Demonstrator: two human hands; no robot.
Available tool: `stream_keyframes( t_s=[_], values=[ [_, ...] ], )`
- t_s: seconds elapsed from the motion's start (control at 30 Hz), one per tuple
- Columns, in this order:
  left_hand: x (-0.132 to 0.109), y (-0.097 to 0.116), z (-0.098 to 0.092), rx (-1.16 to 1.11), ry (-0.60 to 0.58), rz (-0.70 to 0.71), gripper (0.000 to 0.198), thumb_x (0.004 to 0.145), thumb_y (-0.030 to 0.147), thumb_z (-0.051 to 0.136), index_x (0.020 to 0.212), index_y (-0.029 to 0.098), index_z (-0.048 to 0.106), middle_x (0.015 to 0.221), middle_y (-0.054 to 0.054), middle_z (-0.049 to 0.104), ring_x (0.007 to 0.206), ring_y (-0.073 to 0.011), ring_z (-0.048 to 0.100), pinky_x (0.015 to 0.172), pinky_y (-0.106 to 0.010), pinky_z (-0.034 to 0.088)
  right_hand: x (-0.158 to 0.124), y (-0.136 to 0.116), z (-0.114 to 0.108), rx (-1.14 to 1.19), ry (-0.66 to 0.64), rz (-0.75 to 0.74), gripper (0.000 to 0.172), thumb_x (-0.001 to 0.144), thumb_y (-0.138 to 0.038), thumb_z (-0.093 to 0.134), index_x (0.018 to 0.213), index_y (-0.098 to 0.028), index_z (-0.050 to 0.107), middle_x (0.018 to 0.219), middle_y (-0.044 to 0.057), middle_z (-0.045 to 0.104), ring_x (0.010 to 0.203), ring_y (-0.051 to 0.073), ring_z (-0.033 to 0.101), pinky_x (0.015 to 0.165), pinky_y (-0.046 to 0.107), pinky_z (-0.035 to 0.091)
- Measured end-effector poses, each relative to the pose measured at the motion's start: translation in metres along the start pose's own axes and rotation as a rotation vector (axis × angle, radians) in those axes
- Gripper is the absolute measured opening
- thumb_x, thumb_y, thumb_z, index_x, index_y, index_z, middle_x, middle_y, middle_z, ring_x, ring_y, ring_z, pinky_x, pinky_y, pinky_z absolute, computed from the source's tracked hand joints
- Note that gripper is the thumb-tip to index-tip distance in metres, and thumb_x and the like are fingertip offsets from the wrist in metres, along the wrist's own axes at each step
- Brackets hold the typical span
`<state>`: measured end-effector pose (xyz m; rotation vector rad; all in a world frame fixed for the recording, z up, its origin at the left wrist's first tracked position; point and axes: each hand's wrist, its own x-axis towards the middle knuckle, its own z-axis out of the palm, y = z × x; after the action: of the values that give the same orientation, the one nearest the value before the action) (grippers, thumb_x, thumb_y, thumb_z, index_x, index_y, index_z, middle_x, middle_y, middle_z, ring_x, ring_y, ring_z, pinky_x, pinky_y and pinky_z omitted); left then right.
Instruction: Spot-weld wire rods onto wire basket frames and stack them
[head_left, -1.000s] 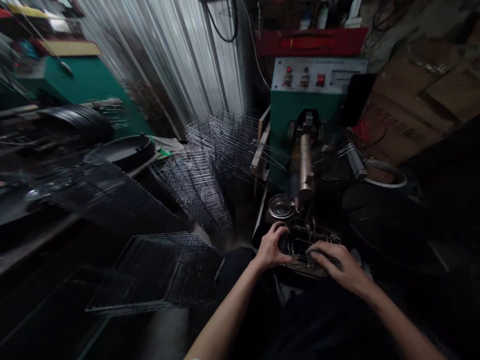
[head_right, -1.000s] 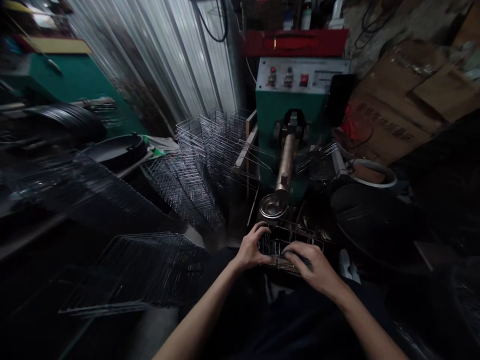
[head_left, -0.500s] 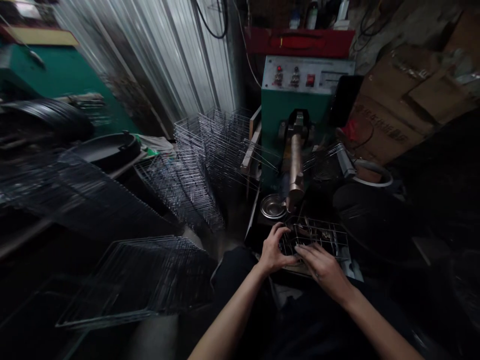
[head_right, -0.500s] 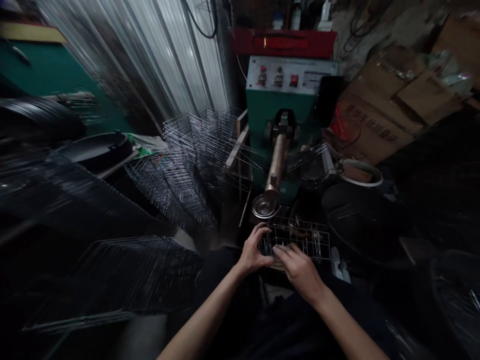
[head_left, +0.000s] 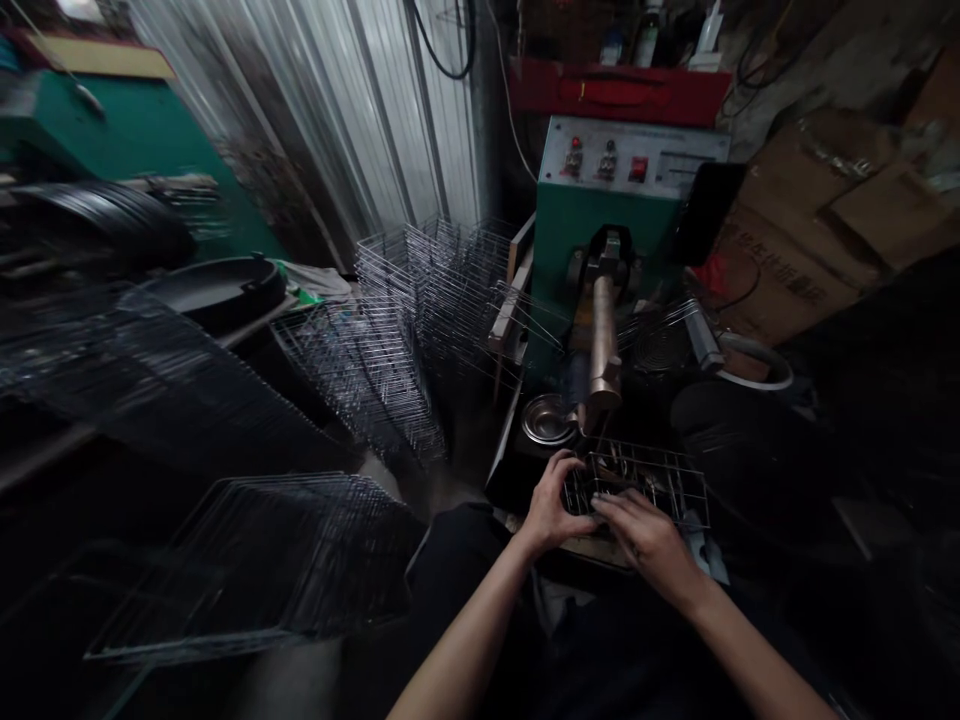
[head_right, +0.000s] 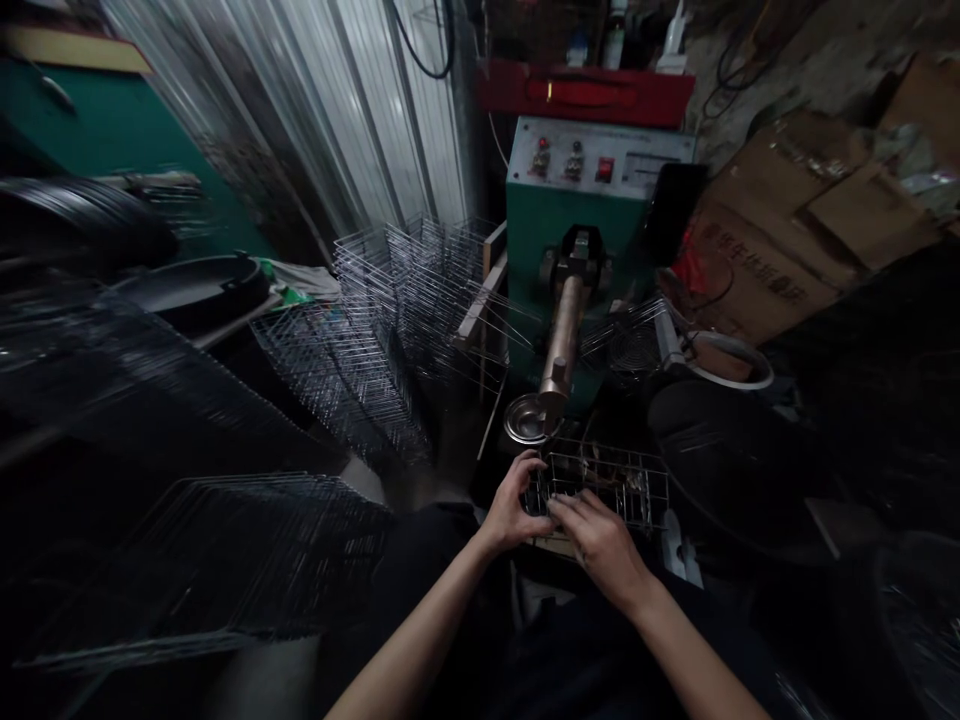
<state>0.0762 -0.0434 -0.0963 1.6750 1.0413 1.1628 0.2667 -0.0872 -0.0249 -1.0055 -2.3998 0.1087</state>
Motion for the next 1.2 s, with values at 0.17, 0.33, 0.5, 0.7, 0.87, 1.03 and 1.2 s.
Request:
stream_keyframes(
  t_s=[0.17,0.33,0.5,0.7,0.87,1.03,1.2],
  values=[
    [-0.001,0.006,-0.001,0.013,0.014,-0.011,0.074,0.054,0.024,0.088,0.122,0.025,0.056,0.145,-0.012,0.043,0.130,-0.0316,0.052,0.104,-0.043,0.048,0.002,-0.001,-0.003,0.001,-0.008,-0.008,0.045,0.094,-0.006,0.050,0.133,-0.024,0.062,0.117,0.009,0.074,0.105,0.023,0.072,0.098,0.045,0.057],
    [-0.001,0.006,-0.002,0.012,0.014,-0.026,0.075,0.052,0.021,0.088,0.120,0.026,0.056,0.144,-0.011,0.043,0.128,-0.0310,0.052,0.104,-0.044,0.047,0.002,0.000,-0.003,-0.025,-0.029,-0.014,0.041,0.096,-0.007,0.048,0.130,-0.022,0.063,0.117,0.009,0.074,0.105,0.023,0.072,0.097,0.045,0.058],
    [-0.002,0.007,-0.003,0.022,0.028,-0.014,0.074,0.054,0.022,0.087,0.121,0.026,0.056,0.145,-0.011,0.043,0.128,-0.0309,0.052,0.105,-0.045,0.047,0.003,-0.001,-0.003,-0.005,-0.021,-0.023,0.043,0.095,-0.006,0.046,0.132,-0.022,0.062,0.117,0.010,0.074,0.106,0.021,0.072,0.100,0.045,0.056],
    [-0.001,0.007,-0.007,0.004,0.027,-0.009,0.074,0.051,0.021,0.088,0.118,0.025,0.057,0.143,-0.011,0.044,0.130,-0.0326,0.051,0.104,-0.044,0.048,0.007,-0.001,-0.001,0.021,-0.018,-0.037,0.039,0.095,-0.008,0.049,0.127,-0.022,0.065,0.115,0.010,0.075,0.104,0.022,0.072,0.097,0.044,0.058],
    [-0.004,0.009,-0.007,0.012,0.043,-0.006,0.073,0.053,0.021,0.087,0.119,0.025,0.057,0.142,-0.011,0.045,0.130,-0.0321,0.050,0.105,-0.045,0.048,0.008,-0.004,-0.003,0.031,-0.022,-0.035,0.037,0.097,-0.009,0.047,0.127,-0.021,0.063,0.115,0.009,0.075,0.105,0.022,0.072,0.098,0.044,0.057],
    [0.001,0.008,-0.008,0.019,0.043,-0.008,0.071,0.055,0.023,0.087,0.119,0.025,0.057,0.141,-0.009,0.047,0.130,-0.0308,0.051,0.106,-0.045,0.047,0.015,0.001,-0.003,0.025,-0.005,-0.035,0.035,0.096,-0.009,0.048,0.124,-0.022,0.066,0.114,0.010,0.075,0.104,0.022,0.072,0.094,0.043,0.059],
    [0.014,0.006,-0.011,0.019,0.046,0.002,0.072,0.057,0.026,0.089,0.122,0.024,0.057,0.140,-0.009,0.048,0.128,-0.0299,0.052,0.105,-0.044,0.047,0.023,0.012,-0.001,0.007,-0.019,-0.032,0.034,0.096,-0.008,0.048,0.123,-0.021,0.065,0.115,0.010,0.075,0.105,0.024,0.072,0.098,0.049,0.056]
  ],
)
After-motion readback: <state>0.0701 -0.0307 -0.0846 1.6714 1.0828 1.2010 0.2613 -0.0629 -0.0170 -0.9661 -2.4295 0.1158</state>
